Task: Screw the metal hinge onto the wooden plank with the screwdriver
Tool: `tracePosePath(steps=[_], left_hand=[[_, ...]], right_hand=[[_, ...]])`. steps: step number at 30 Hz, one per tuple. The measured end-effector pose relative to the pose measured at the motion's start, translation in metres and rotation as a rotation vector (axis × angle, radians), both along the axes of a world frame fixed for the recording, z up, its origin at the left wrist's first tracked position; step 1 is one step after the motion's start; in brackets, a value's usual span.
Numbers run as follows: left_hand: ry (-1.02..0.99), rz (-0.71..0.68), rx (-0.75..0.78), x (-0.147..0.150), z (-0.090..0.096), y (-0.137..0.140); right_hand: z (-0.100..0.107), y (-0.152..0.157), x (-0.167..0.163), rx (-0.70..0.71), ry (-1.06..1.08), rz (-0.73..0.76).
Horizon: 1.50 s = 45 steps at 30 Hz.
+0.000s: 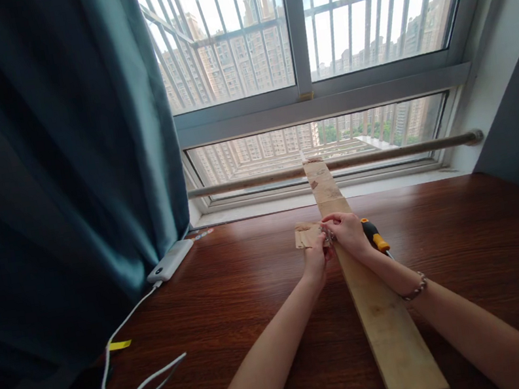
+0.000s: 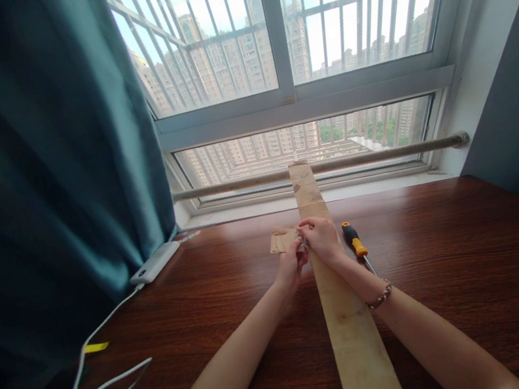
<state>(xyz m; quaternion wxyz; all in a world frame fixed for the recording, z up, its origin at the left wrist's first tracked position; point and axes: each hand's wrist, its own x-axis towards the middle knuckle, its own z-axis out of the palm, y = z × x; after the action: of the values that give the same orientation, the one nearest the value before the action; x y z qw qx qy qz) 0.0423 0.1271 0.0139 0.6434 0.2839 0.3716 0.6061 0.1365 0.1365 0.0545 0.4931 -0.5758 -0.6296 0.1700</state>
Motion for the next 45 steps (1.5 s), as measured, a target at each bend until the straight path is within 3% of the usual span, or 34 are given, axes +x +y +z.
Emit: tracePosePath(steps=[21,33,40,45], left_hand=[[0.054,0.003,0.033,-0.001,-0.003,0.001],[0.040,0.007,0.028,0.000,-0.011,0.002],[0.163,0.122,0.016,-0.013,-0.021,0.013],[0.261,0.313,-0.164,-0.045,-0.013,0.024]], right_hand=[[-0.016,0.013,0.002,0.026,0.161,0.069],[-0.013,0.021,0.007,0.036,0.453,0.002],[-0.012,0.023,0.010,-0.009,0.635,-0.016],[-0.001,0.018,0.007,-0.074,0.881,0.040]])
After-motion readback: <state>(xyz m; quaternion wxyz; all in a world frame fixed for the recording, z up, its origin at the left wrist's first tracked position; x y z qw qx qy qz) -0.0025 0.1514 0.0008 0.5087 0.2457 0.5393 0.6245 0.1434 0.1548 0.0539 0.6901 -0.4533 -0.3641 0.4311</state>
